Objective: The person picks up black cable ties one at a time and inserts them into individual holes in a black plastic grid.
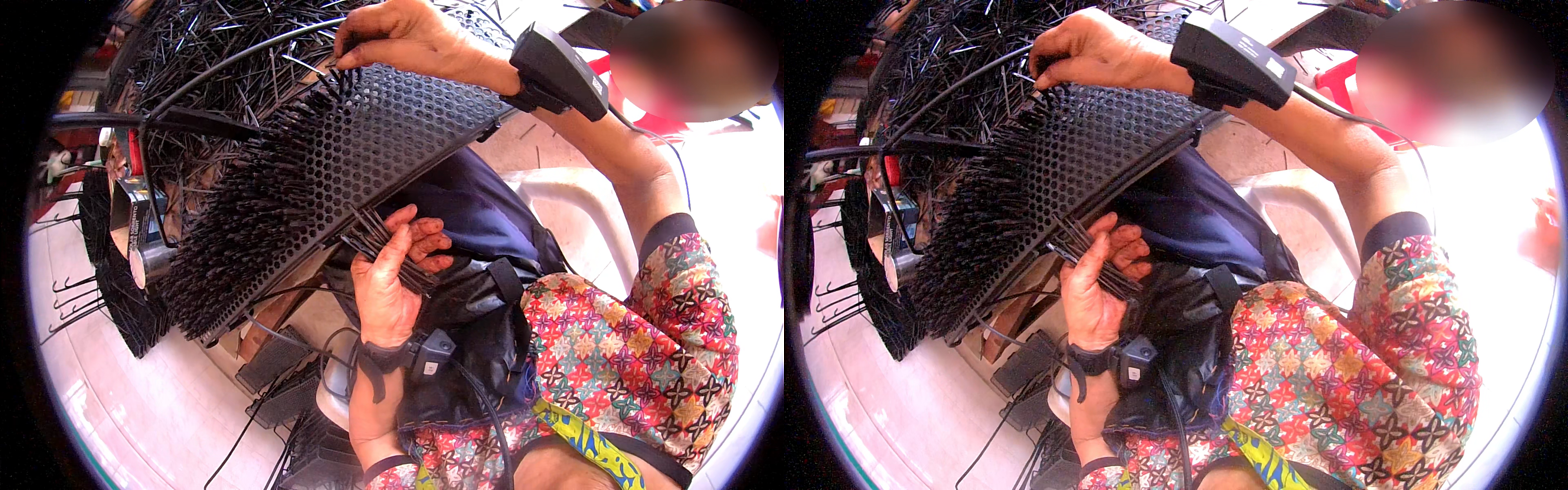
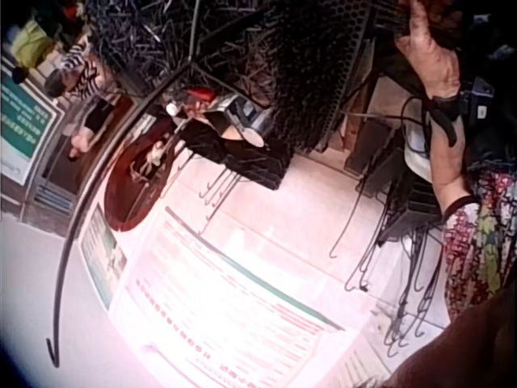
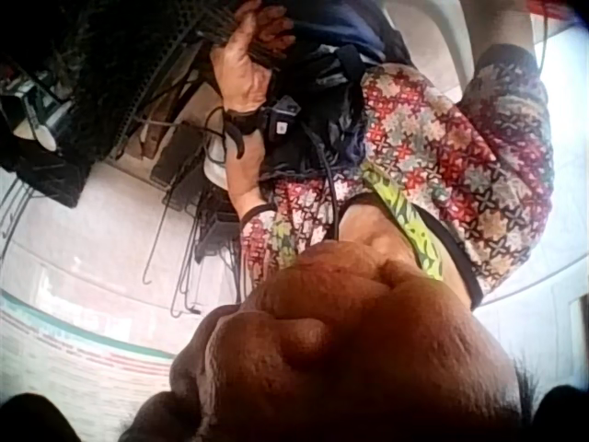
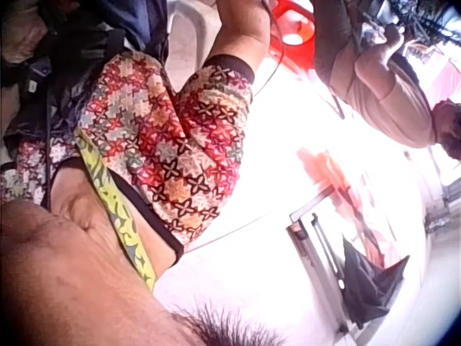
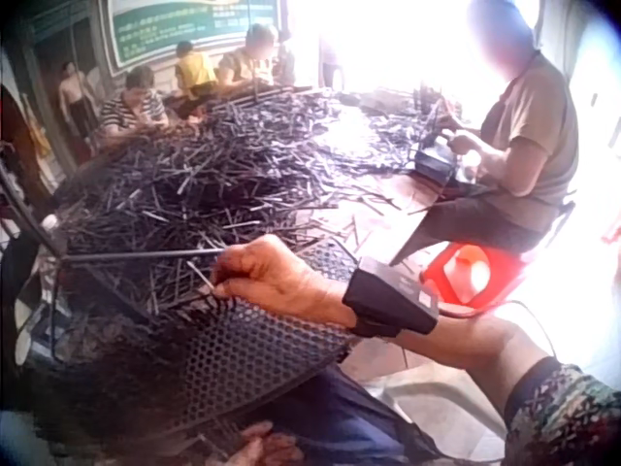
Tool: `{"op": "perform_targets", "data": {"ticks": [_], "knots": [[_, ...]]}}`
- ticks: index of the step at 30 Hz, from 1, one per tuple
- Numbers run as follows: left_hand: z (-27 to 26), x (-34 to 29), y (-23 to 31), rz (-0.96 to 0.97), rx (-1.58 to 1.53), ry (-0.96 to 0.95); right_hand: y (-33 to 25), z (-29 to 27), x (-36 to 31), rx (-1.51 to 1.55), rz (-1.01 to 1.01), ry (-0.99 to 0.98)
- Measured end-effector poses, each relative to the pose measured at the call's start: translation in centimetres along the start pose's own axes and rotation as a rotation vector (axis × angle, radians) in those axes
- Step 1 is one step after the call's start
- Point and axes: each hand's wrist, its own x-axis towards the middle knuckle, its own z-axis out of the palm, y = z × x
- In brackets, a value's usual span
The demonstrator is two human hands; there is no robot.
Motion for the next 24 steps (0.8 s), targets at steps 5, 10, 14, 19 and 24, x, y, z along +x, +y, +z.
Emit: {"op": "perform_targets", "data": {"ticks": [5, 10, 14, 19, 24], "knots": [[0.4, -0.1, 0.1, -0.008, 0.023, 0.011, -0.2, 0.8, 1.1, -0.275, 0.064, -0.033], [0.4, -0.2, 0.2, -0.022, 0.048, 0.022, -1.0, 1.0, 1.7, -0.321, 0.021, -0.011], [0.4, -0.1, 0.3, -0.032, 0.048, 0.015, -0.3, 1.3, 1.8, -0.286, -0.048, 0.054], [0.6, 0.0, 0.6, -0.048, -0.013, -0.01, 0.0, 1.7, 2.1, -0.313, -0.081, 0.041], [0.6, 0.3, 0.7, -0.081, -0.123, 0.002, -0.3, 1.5, 1.5, -0.384, -0.051, 0.065]]}}
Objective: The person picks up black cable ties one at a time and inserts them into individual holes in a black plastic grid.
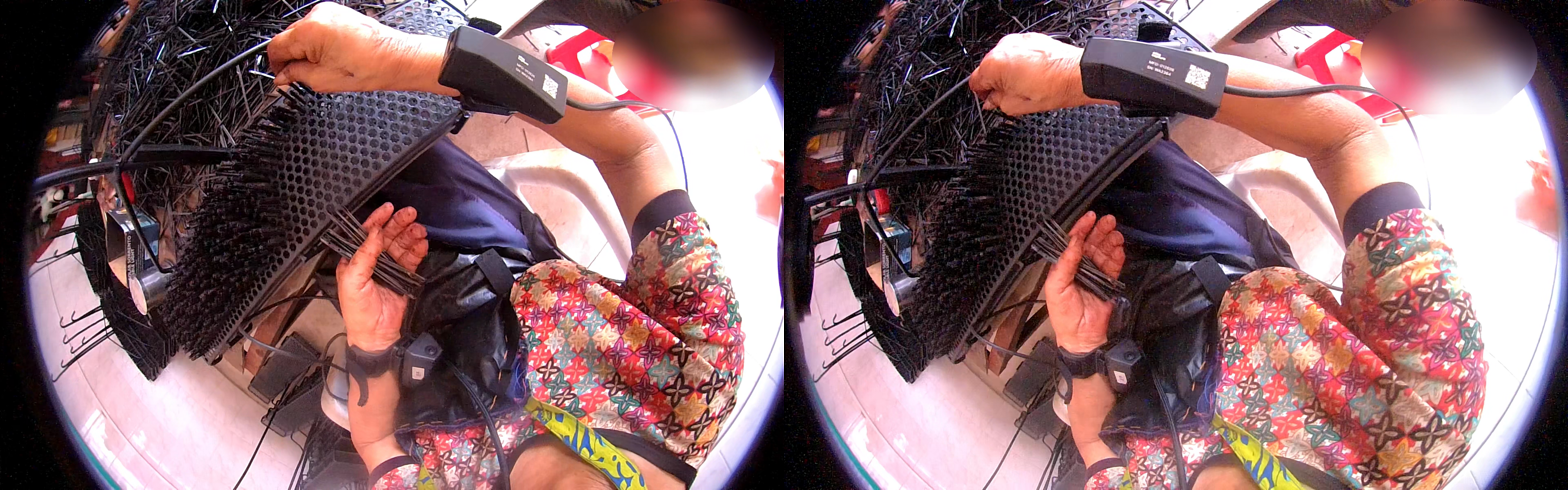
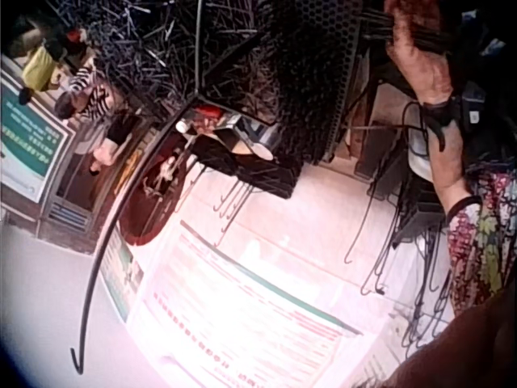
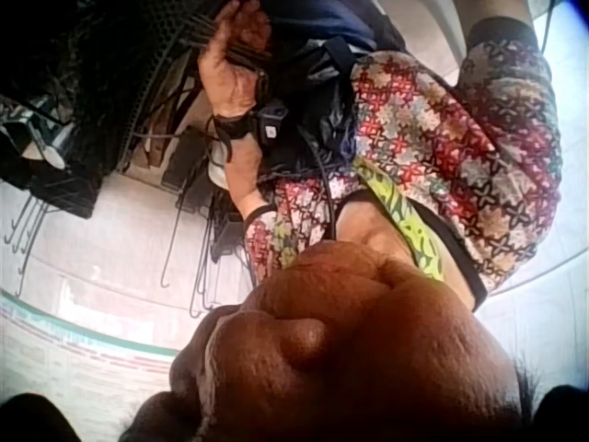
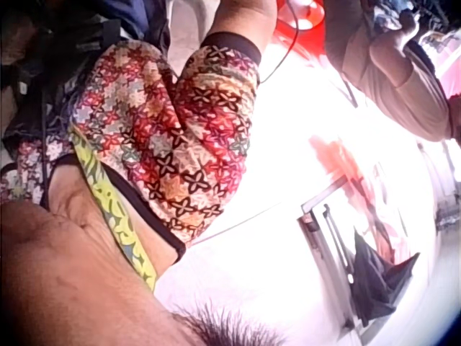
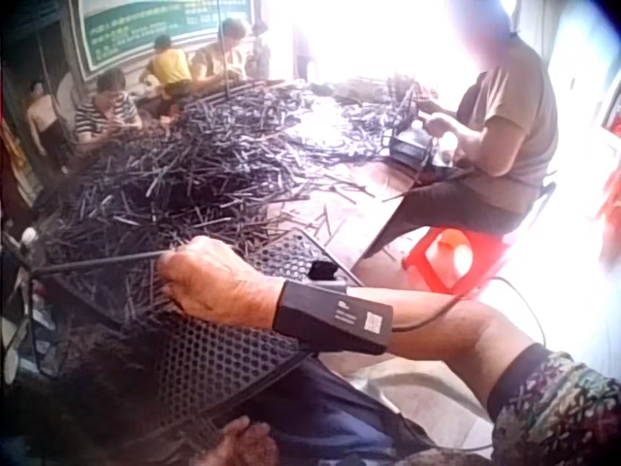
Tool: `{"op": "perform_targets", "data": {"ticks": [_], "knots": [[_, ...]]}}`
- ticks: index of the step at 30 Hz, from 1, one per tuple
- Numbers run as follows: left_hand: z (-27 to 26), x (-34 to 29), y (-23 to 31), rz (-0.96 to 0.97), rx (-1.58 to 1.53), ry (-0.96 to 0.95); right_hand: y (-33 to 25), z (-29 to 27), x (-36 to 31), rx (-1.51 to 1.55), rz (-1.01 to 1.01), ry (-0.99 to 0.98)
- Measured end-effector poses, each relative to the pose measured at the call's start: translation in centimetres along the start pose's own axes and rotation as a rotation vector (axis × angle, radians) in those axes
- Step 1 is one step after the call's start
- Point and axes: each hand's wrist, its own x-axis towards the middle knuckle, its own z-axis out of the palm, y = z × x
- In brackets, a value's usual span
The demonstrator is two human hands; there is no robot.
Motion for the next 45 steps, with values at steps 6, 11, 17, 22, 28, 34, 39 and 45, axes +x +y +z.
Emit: {"op": "perform_targets", "data": {"ticks": [6, 11, 17, 22, 28, 34, 39, 45], "knots": [[-0.9, 0.1, -0.7, 0.054, -0.014, 0.02, -0.5, -0.2, -0.3, -0.074, 0.111, -0.026], [0.0, -0.2, -0.2, -0.014, 0.008, -0.006, -0.7, 0.1, -1.6, -0.23, -0.082, -0.034], [0.2, -0.5, -0.1, 0.047, 0.1, -0.058, -6.8, -1.7, -5.4, 0.087, 0.109, -0.115], [1.4, -0.3, -0.1, 0.153, 0.438, -0.03, -8.5, -1.5, -7.9, 0.544, 0.399, -0.459], [1.4, -1.0, 0.8, 0.079, 0.398, -0.134, -10.4, -2.9, -7.3, 1.097, 0.902, -0.413], [0.8, -0.9, 0.2, 0.128, 0.282, -0.035, -9.1, -2.3, -8.3, 1.102, 0.788, -0.107], [0.3, -0.5, 0.2, 0.147, 0.196, 0.0, -8.2, -3.5, -7.5, 1.186, 0.893, -0.023], [-0.3, 0.3, 0.5, 0.139, 0.132, 0.04, -5.1, -3.9, -5.1, 1.133, 0.909, 0.257]]}}
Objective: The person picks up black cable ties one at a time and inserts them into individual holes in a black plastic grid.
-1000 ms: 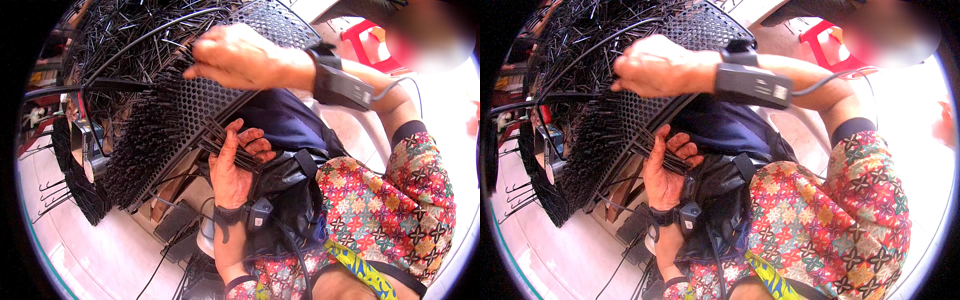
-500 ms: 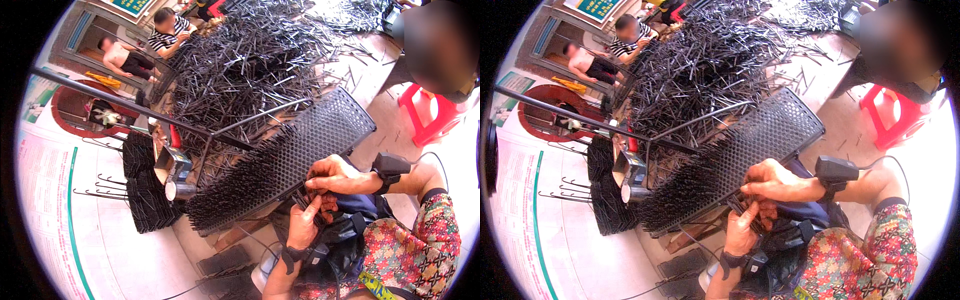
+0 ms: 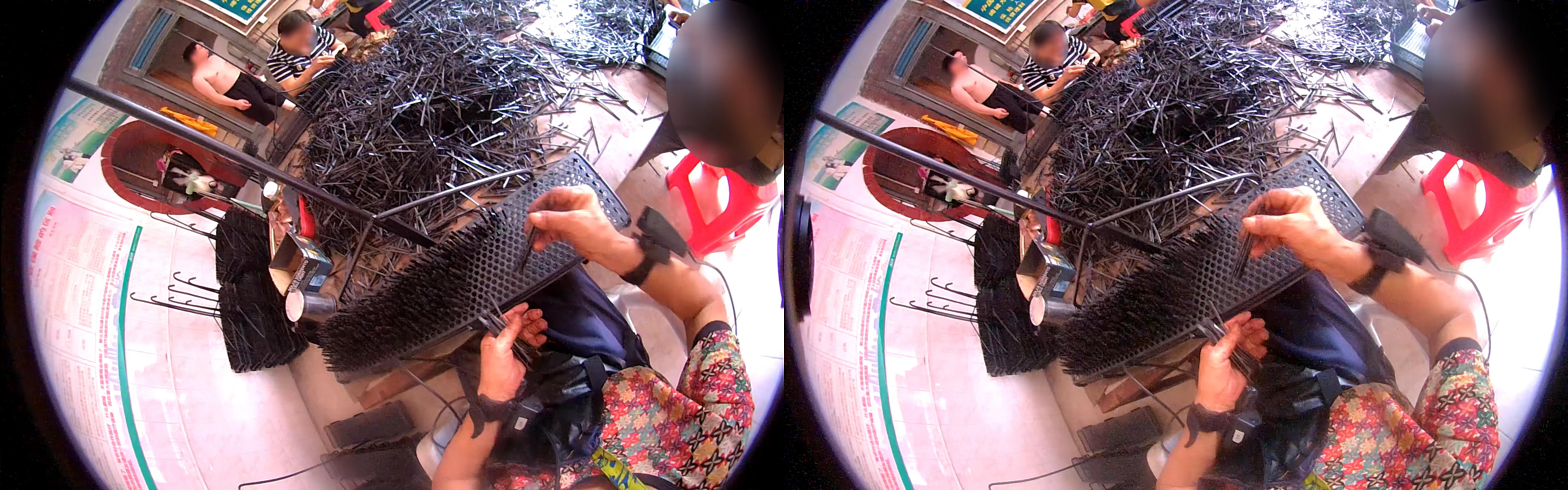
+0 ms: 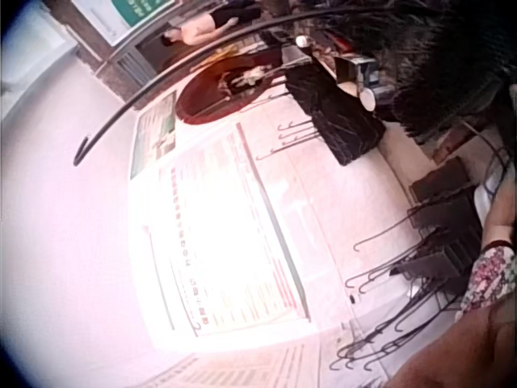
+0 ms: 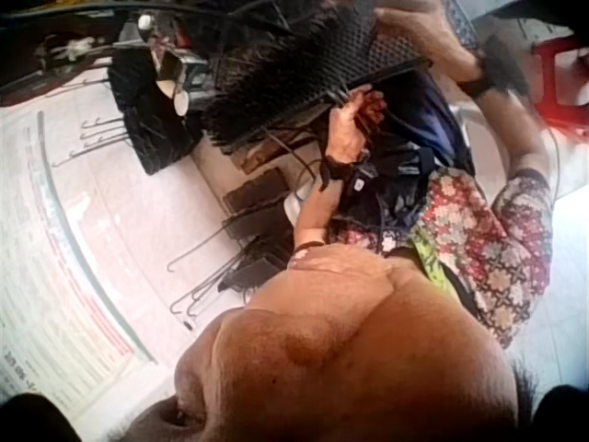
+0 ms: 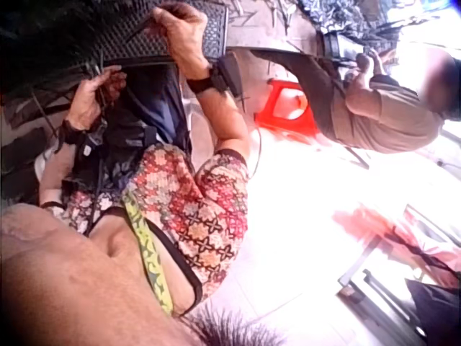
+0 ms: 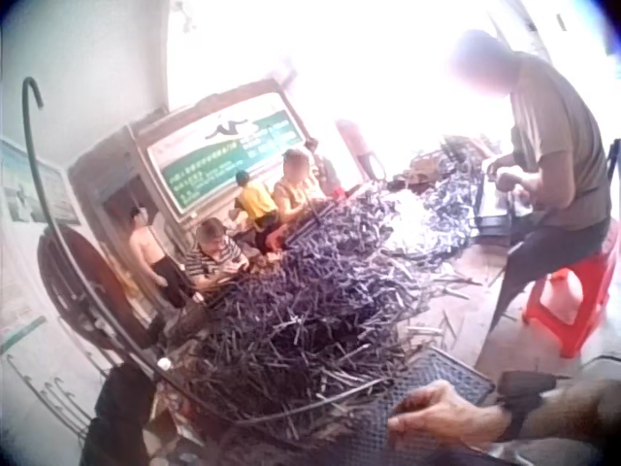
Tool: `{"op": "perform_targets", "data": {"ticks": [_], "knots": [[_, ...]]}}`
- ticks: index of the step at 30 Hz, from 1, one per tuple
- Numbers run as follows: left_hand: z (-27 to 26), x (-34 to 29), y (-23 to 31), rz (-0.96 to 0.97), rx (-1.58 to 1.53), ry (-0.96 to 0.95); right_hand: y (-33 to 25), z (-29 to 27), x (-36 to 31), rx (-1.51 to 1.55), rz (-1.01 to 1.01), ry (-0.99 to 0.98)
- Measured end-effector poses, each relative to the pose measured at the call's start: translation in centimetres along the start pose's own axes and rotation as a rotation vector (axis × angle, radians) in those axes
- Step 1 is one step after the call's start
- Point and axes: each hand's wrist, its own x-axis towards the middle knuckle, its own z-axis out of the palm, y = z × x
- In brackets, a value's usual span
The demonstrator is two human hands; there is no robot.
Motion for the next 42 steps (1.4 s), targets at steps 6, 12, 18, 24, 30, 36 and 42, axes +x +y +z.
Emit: {"op": "perform_targets", "data": {"ticks": [6, 12, 18, 24, 30, 36, 42], "knots": [[-1.5, 0.2, -0.7, 0.034, -0.038, 0.046, 1.0, -1.1, 1.4, -0.268, -0.129, 0.027], [-0.4, -0.1, -0.7, 0.006, -0.132, -0.021, 2.1, -1.0, 2.7, -0.046, -0.225, 0.029], [-0.3, -0.7, -0.6, -0.025, -0.143, -0.031, 2.8, -0.8, 3.6, -0.073, -0.34, 0.001], [-0.4, -0.6, -0.7, -0.041, -0.15, -0.048, 2.4, 0.3, 3.9, -0.171, -0.42, 0.022], [-0.5, -0.5, -0.7, -0.041, -0.154, -0.054, 2.5, 1.5, 4.0, -0.325, -0.524, 0.014], [-0.6, -0.5, -0.7, -0.033, -0.134, -0.035, 3.0, 1.4, 4.1, -0.489, -0.607, -0.04], [-0.7, -0.5, -0.7, -0.031, -0.148, -0.054, 3.1, 1.1, 4.4, -0.575, -0.641, -0.082]]}}
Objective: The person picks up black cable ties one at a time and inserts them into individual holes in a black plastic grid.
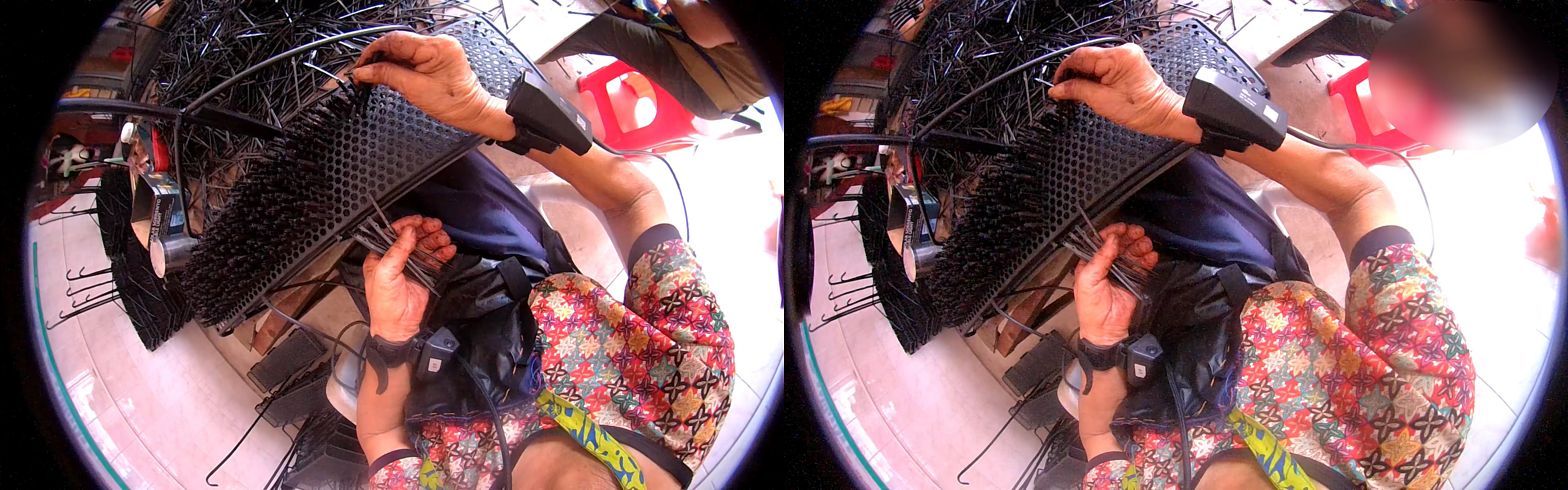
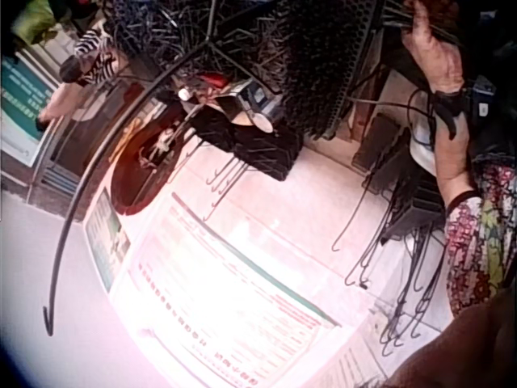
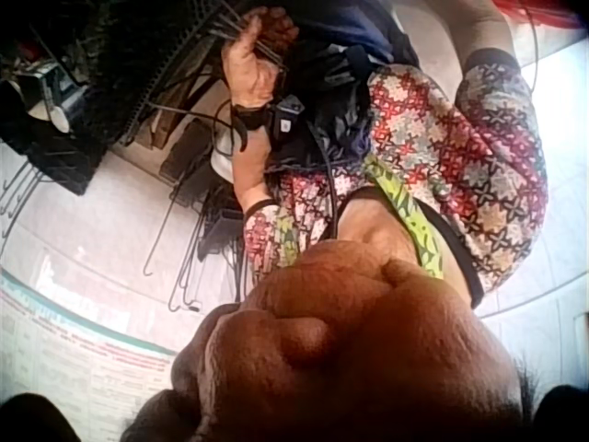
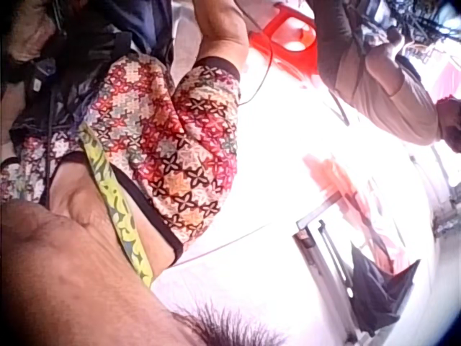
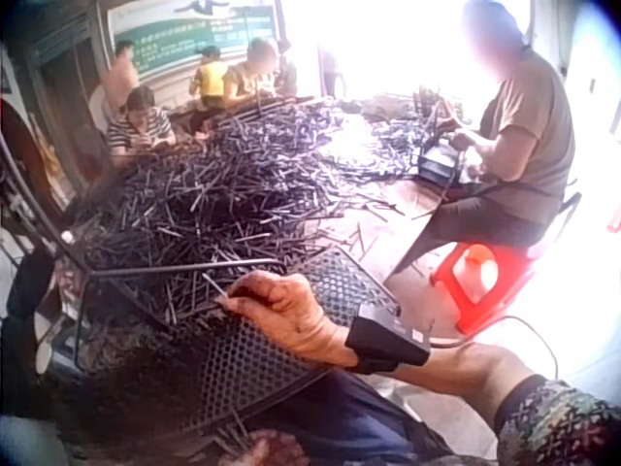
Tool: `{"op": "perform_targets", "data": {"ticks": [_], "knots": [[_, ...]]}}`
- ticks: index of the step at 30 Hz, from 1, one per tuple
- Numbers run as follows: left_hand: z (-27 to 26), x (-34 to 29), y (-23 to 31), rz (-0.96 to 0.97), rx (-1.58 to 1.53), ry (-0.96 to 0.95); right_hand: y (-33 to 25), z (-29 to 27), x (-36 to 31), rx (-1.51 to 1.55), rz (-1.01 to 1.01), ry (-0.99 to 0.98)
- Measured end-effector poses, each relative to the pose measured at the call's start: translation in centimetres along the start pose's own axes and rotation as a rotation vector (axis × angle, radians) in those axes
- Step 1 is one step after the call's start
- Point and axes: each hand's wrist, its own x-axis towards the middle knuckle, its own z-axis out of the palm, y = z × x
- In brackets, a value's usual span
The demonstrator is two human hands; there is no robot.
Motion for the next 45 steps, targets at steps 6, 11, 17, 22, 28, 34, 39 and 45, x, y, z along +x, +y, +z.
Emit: {"op": "perform_targets", "data": {"ticks": [6, 11, 17, 22, 28, 34, 39, 45], "knots": [[-0.3, 0.0, 0.1, -0.005, -0.015, -0.019, -0.3, -0.2, 0.4, -0.095, -0.075, -0.089], [-0.4, 0.2, 0.0, -0.016, -0.017, -0.025, -0.2, -0.9, 1.1, -0.139, -0.156, -0.186], [-0.1, -0.1, 0.3, -0.013, 0.019, 0.001, 0.3, -1.2, 2.9, -0.095, -0.257, -0.286], [0.0, 0.0, 0.2, -0.026, 0.037, -0.011, 0.8, -1.0, 3.9, 0.04, -0.225, -0.498], [-0.3, -0.1, 0.2, -0.03, 0.048, 0.002, 0.4, -0.5, 3.9, -0.021, -0.119, -0.471], [-0.5, 0.0, 0.2, -0.056, 0.029, -0.031, 0.0, -0.1, 3.2, -0.235, -0.187, -0.429], [-0.2, 0.1, 0.2, -0.051, 0.052, -0.022, -0.1, 1.0, 3.6, -0.446, -0.189, -0.387], [-0.1, -0.1, 0.3, -0.042, 0.08, -0.022, -0.4, 1.6, 3.9, -0.37, -0.248, -0.382]]}}
